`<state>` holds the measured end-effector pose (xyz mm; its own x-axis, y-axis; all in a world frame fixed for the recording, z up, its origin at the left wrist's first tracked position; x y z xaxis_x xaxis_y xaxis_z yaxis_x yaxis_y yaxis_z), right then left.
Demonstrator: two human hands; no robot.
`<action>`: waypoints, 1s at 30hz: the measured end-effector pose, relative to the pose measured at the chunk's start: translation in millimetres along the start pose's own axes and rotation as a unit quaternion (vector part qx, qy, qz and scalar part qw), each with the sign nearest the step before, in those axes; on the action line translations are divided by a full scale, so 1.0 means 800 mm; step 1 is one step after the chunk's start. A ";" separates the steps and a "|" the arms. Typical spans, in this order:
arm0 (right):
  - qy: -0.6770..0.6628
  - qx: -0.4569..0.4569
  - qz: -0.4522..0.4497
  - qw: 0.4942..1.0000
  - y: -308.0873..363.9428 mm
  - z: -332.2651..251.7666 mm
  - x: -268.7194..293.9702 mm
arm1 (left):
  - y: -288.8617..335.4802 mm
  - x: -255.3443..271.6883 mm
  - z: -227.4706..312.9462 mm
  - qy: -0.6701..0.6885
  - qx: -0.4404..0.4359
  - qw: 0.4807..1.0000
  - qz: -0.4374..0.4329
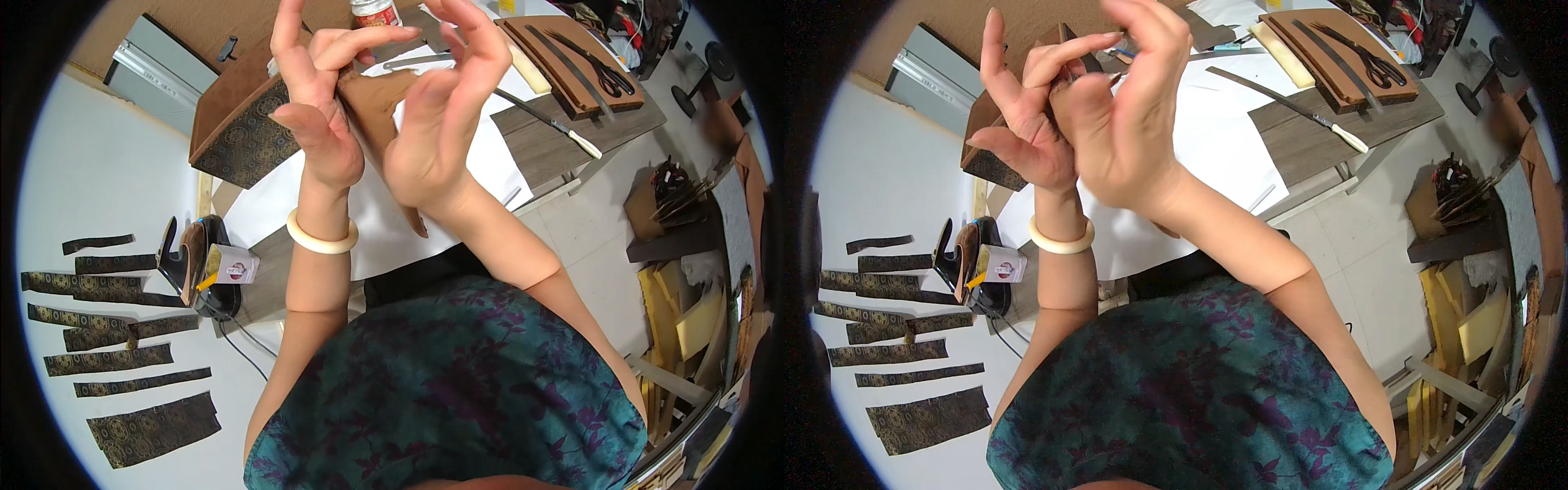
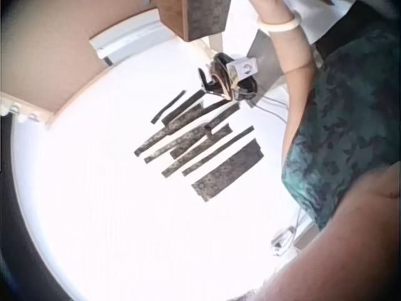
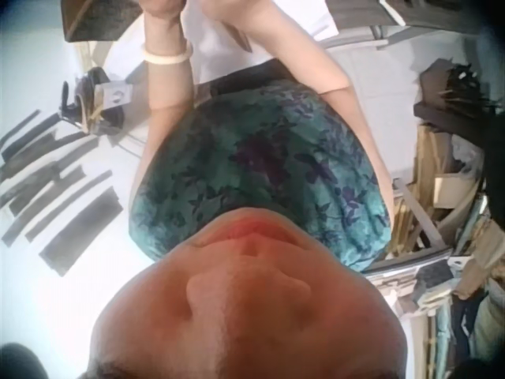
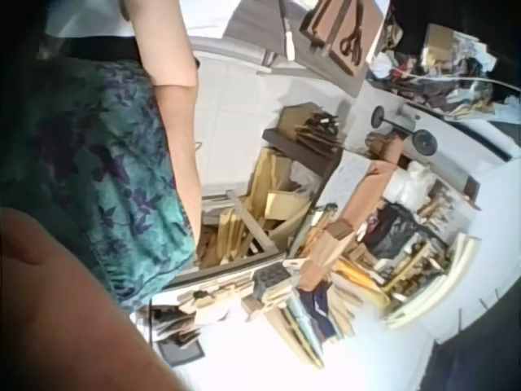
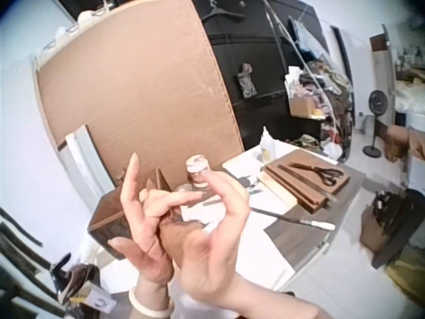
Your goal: The person assembles a decorative box by applying adhesive to a brown strip, folding and pressing it into shape, and ironing the edges to set the bond. The person then places the assembled piece into a patterned box.
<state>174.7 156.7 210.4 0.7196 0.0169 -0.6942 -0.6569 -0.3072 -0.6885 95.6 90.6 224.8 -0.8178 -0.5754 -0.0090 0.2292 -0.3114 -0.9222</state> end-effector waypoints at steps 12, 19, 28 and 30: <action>-0.224 -0.219 -0.294 0.903 -0.003 0.022 0.067 | 0.002 0.005 0.007 -0.133 -0.011 0.990 -0.046; -0.148 0.027 -0.517 0.843 -0.049 -0.028 0.023 | 0.009 0.013 0.015 -0.097 0.025 0.995 -0.013; -0.177 0.065 -0.483 0.855 -0.021 -0.034 0.033 | 0.052 0.020 0.040 -0.179 -0.100 0.976 -0.071; -0.164 0.088 -0.470 0.863 -0.017 -0.040 0.035 | 0.062 0.017 0.042 -0.189 -0.092 0.975 -0.070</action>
Point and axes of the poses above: each hand's wrist, its own y-axis away from the middle knuckle, its own x-axis out of the back of the hand, z = x × y, the point moved 6 cm from there along -y, towards the middle knuckle, and after that the axes turned 7 degrees about -x, right-handed, at the moved point
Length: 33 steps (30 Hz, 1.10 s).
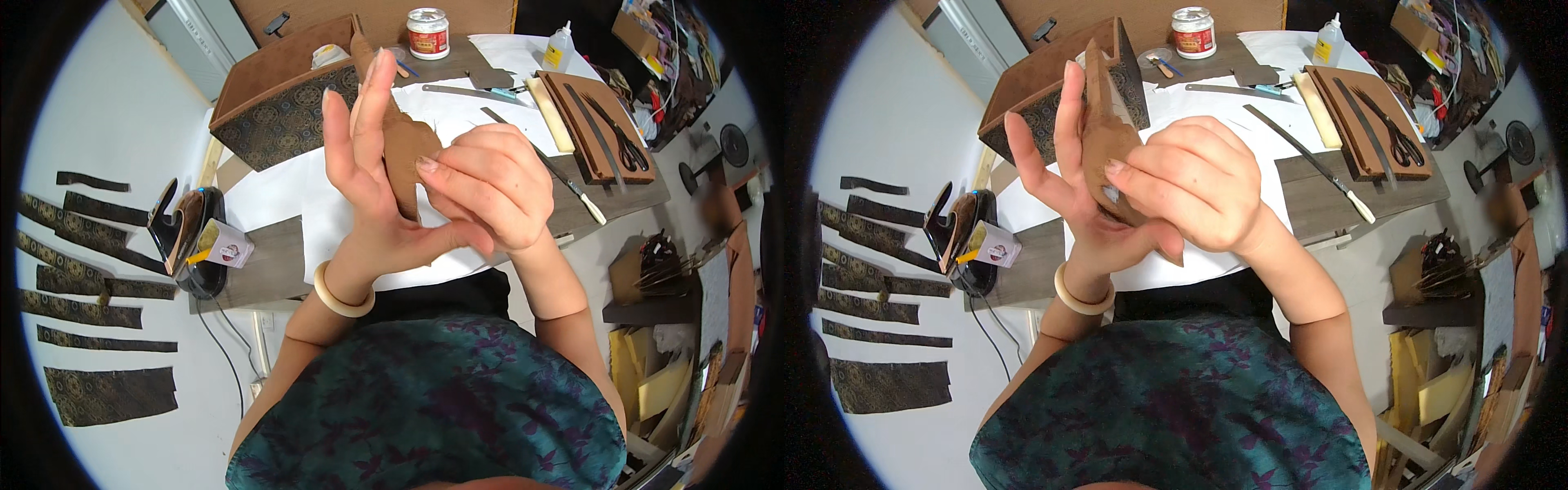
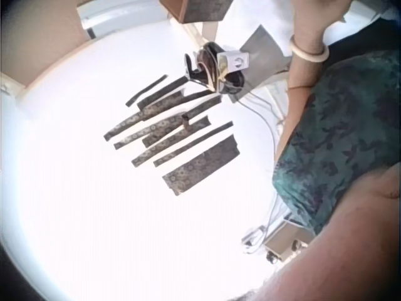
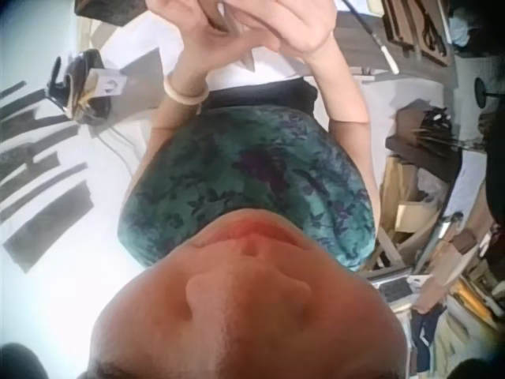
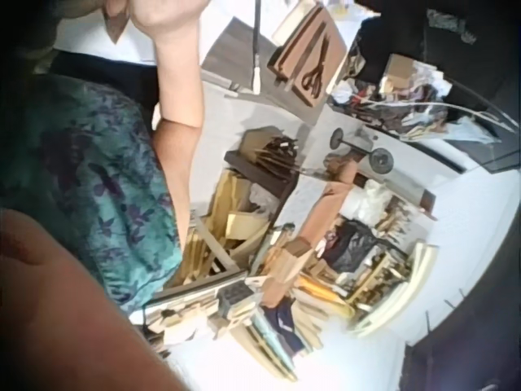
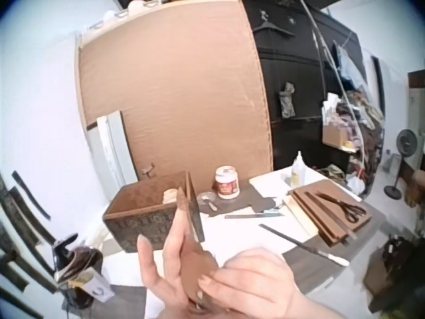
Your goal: The person assembles a decorative box by applying adhesive to a brown strip, folding and pressing it into shape, and ironing the edges to set the bond. The person then places the assembled piece into a patterned box.
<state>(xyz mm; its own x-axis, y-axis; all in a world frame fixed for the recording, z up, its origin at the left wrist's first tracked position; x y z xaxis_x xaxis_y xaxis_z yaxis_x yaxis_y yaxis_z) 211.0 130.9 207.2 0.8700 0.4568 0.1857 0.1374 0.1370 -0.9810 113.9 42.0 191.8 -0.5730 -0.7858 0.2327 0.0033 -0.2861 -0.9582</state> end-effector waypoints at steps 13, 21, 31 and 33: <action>0.015 -0.011 0.006 1.000 0.013 -0.009 -0.010 | 0.013 0.007 -0.006 0.023 0.008 0.999 0.037; 0.029 -0.036 0.015 0.999 0.022 -0.019 -0.015 | 0.017 0.008 0.003 0.132 0.091 0.985 0.058; 0.028 -0.029 0.015 0.999 0.032 -0.027 -0.023 | 0.005 0.009 0.015 0.067 0.172 0.980 0.068; 0.006 -0.037 0.026 0.999 0.036 -0.022 -0.027 | 0.003 0.009 0.016 0.057 0.175 0.980 0.068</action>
Point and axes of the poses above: each hand's wrist, its own y-axis away from the middle knuckle, its own x-axis out of the back of the hand, z = x × y, the point moved 6 cm from there along -y, towards the middle knuckle, and after that the axes turned 7 degrees about -x, right-handed, at the moved point
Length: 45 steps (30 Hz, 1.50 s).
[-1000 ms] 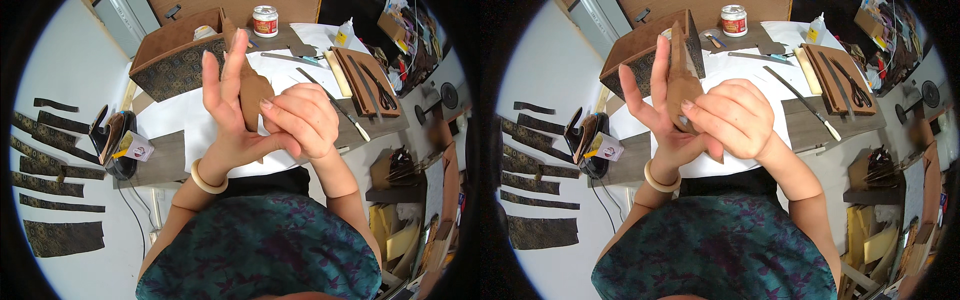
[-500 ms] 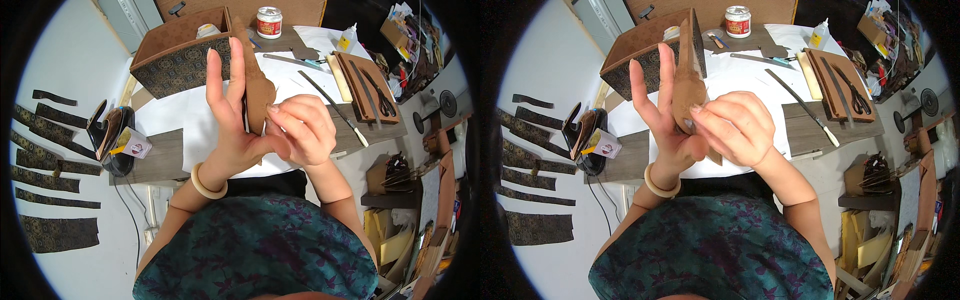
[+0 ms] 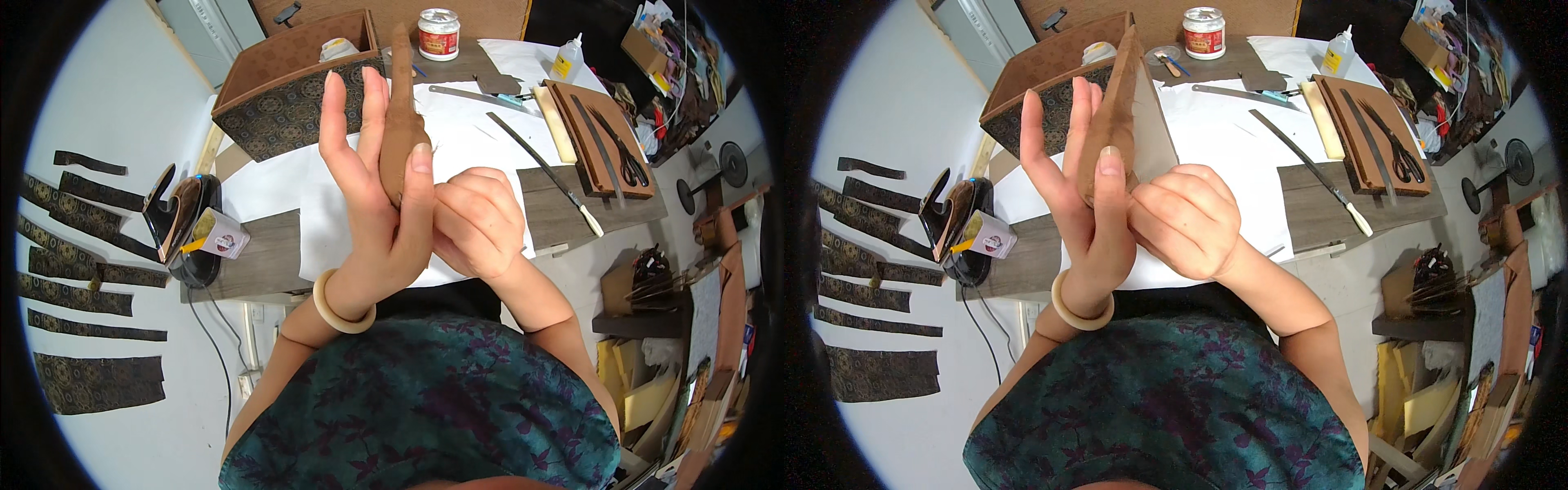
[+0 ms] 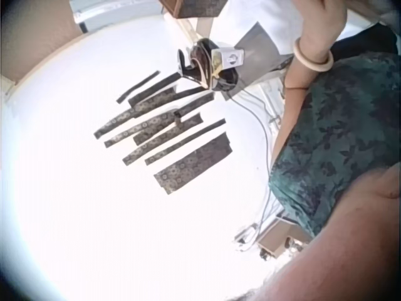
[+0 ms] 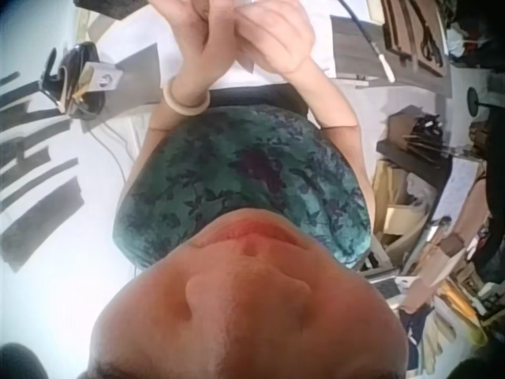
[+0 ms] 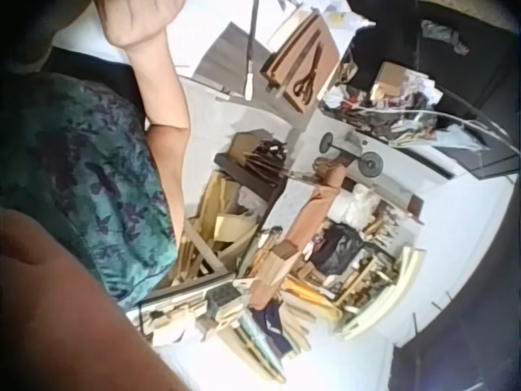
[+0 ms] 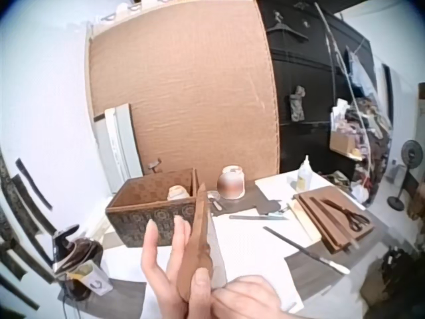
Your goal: The person assembles a decorative box by applying adhesive to a brown strip, folding and pressing it into shape, and ironing the edges to set the bond. The person then places the assembled piece into a patterned box.
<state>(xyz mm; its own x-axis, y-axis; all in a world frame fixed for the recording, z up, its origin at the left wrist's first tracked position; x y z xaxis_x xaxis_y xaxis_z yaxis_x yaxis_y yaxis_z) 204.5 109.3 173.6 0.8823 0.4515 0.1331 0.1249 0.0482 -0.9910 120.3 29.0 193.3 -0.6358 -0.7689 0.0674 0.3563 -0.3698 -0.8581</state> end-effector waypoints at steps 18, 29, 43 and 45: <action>-0.614 -0.609 -0.082 0.496 0.014 0.051 -0.048 | -0.002 0.001 0.001 -0.045 -0.034 0.996 -0.074; -0.592 -0.558 -0.036 0.580 0.020 0.054 -0.049 | -0.002 0.001 -0.005 0.069 -0.016 0.996 -0.057; -0.585 -0.555 -0.038 0.590 0.030 0.058 -0.054 | -0.002 -0.006 -0.003 -0.069 -0.030 0.997 0.012; -0.604 -0.563 -0.046 0.562 0.030 0.059 -0.056 | -0.003 -0.005 -0.002 -0.079 -0.037 0.996 0.012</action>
Point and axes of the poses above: each hand's wrist, its own y-axis away from the middle knuckle, its own x-axis out of the back of the hand, z = x × y, the point moved 6 cm from there along -y, towards the middle knuckle, and after that the axes turned 7 degrees about -x, right-handed, at the moved point
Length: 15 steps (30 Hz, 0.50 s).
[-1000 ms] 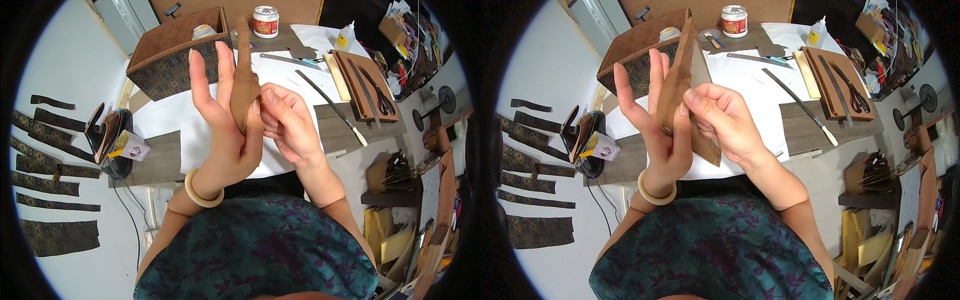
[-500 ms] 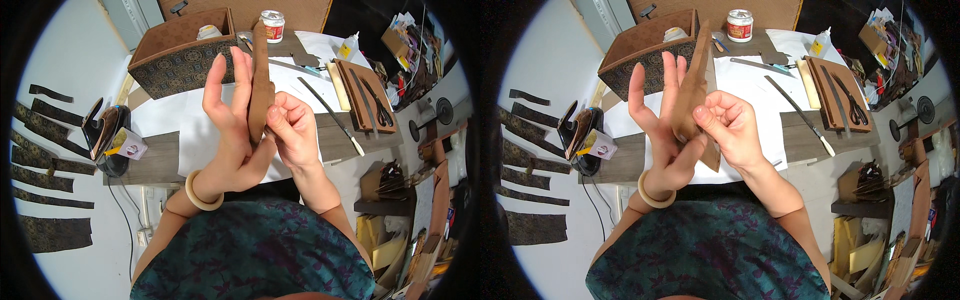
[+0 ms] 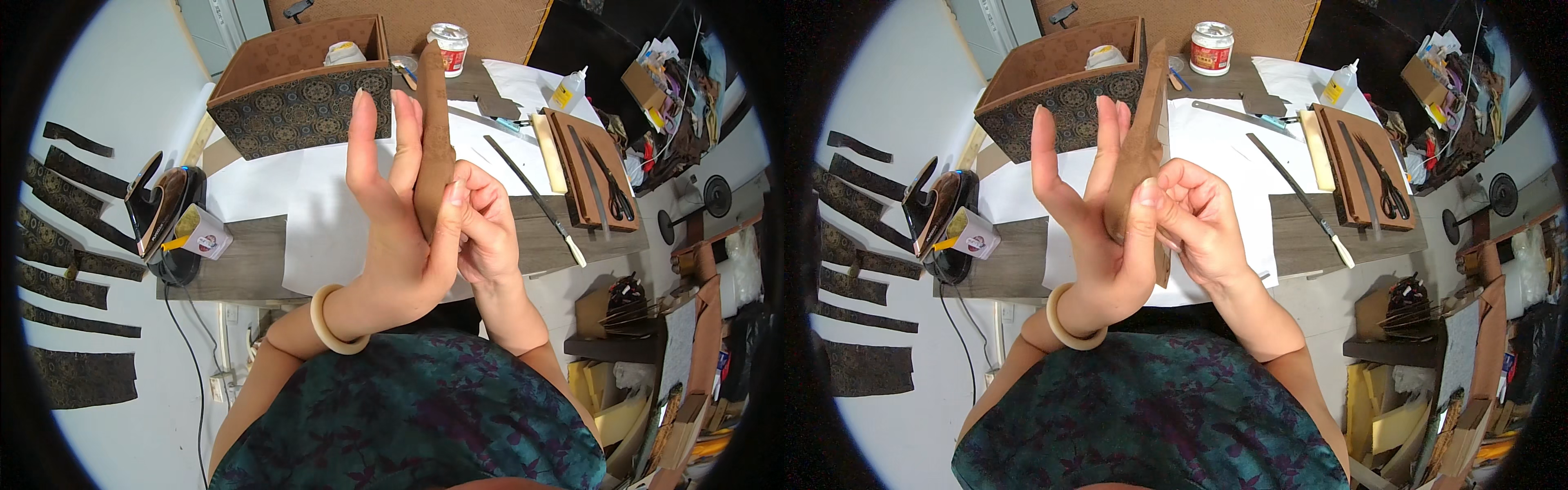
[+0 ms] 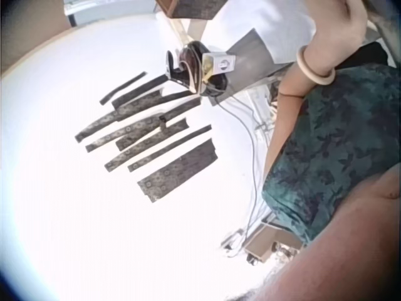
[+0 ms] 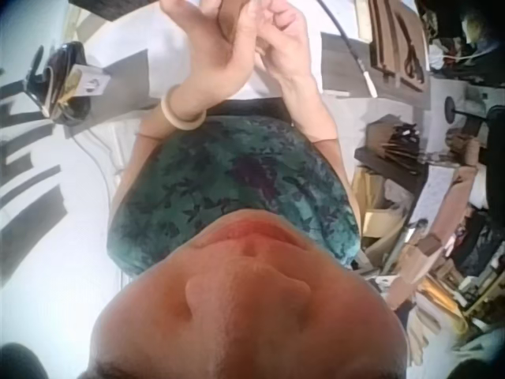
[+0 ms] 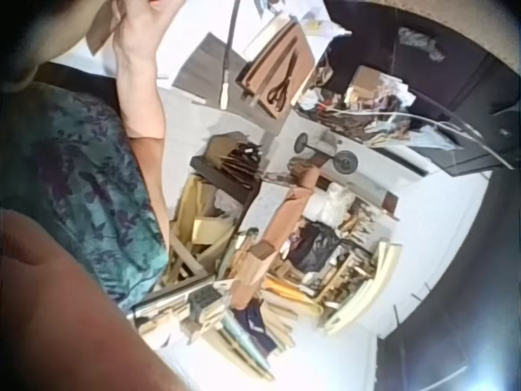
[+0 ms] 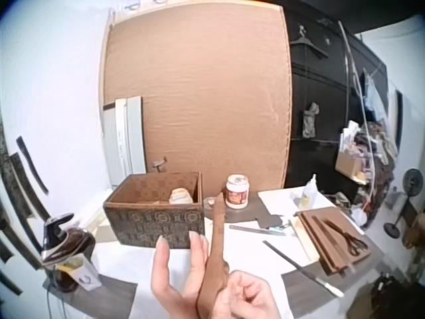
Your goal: The person assembles a decorative box by applying adhesive to a brown strip, folding and pressing it into shape, and ironing the edges to set the bond. The person then places the assembled piece into a patterned box.
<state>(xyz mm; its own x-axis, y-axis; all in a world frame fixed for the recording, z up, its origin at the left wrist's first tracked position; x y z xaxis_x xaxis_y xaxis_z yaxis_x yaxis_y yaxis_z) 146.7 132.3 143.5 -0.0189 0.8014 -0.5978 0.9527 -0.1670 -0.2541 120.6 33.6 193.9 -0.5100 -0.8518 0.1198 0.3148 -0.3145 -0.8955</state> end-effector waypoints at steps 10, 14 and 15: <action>-0.050 -0.014 -0.009 0.999 -0.003 -0.001 0.002 | 0.001 0.002 -0.005 0.041 -0.013 0.999 0.009; -0.014 0.008 -0.032 0.999 -0.005 -0.008 0.000 | 0.002 0.000 -0.007 0.007 -0.012 1.000 0.011; -0.002 0.005 -0.021 1.000 -0.004 -0.010 -0.001 | 0.003 0.000 -0.008 -0.002 -0.006 1.000 0.012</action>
<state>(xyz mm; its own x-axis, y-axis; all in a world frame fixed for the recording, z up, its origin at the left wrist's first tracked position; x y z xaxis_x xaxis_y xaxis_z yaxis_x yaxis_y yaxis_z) 146.2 136.4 150.6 -0.0607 0.8056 -0.5893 0.9476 -0.1390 -0.2876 116.2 35.8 189.4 -0.4997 -0.8603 0.1004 0.3165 -0.2892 -0.9034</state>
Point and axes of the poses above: each hand's wrist, its own y-axis away from the middle knuckle, its own x-axis out of the back of the hand, z = x × y, the point moved 6 cm from there along -y, towards the middle knuckle, and after that the axes turned 7 degrees about -x, right-handed, at the moved point
